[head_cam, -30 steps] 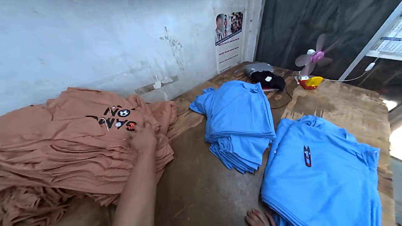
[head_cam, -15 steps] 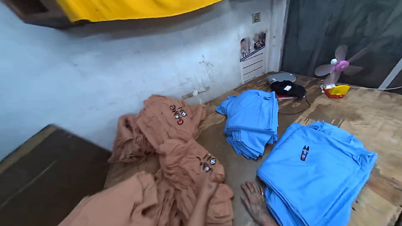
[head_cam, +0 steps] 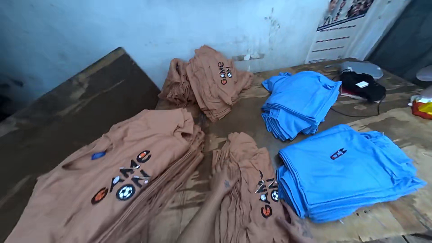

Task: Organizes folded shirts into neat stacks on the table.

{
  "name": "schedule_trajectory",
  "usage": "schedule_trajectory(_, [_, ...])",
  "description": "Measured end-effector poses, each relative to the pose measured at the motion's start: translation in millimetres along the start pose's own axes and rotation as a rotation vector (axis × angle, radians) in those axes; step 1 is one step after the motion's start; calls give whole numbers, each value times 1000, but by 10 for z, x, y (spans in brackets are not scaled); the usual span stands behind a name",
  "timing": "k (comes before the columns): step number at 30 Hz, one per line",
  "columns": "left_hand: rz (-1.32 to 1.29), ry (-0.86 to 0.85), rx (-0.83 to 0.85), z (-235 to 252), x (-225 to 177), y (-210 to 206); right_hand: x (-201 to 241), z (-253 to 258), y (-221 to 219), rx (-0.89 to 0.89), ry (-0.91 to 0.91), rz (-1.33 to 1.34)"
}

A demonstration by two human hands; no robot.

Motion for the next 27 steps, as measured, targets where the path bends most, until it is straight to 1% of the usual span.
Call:
schedule_trajectory(1, [16,59,-45,74,225,-68,-40,-36,-44,12,1,-35])
schedule_trajectory(3, [-29,96,-138,46,610,-236,65,-41,-104,53,19,-107])
schedule_trajectory(5, [-115,101,-187,-99,823,-298,264,64,-163,89,53,-125])
schedule_trajectory(8, [-213,164,-219,-299,1030,-267,309,492,-96,46,171,20])
schedule_trajectory(10, [-240,220,-218,-433,1141,-276,408,887,94,30,228,-41])
schedule_trajectory(12, [-260,256,-200,-631,1176,-383,610,1180,231,89,264,-229])
schedule_trajectory(15, [-274,260,-163,-965,1103,-635,739,1312,270,169,266,-443])
schedule_trajectory(17, [-284,270,-21,-1149,1072,-794,705,1265,266,150,333,-528])
schedule_trajectory(19, [-276,256,124,-1280,1101,-783,709,1000,253,86,458,-571])
schedule_trajectory(20, [-268,235,112,-1314,1100,-654,753,793,233,53,554,-575])
schedule_trajectory(21, [-258,196,32,-1335,1065,-456,814,551,188,19,670,-560])
schedule_trajectory(22, [-240,132,-90,-1342,1006,-237,875,290,106,-16,782,-530])
schedule_trajectory(23, [-212,31,-219,-1331,910,-25,905,63,-16,-30,850,-495])
schedule_trajectory(24, [-165,-88,-288,-1285,781,130,877,-87,-164,-21,866,-467])
schedule_trajectory(25, [-106,-203,-274,-1198,623,214,780,-140,-310,23,795,-477])
schedule_trajectory(26, [-37,-316,-220,-1074,459,220,648,-126,-419,84,665,-507])
schedule_trajectory(27, [38,-406,-133,-930,307,163,530,-88,-470,121,526,-531])
Point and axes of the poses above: each hand's wrist, its own z-axis towards the middle knuckle, its own y-axis out of the back of the hand, x = y × z, the point moved 8 cm from there along z, towards the middle knuckle, and after that the axes turned 9 degrees about y, right-handed, at the moved point
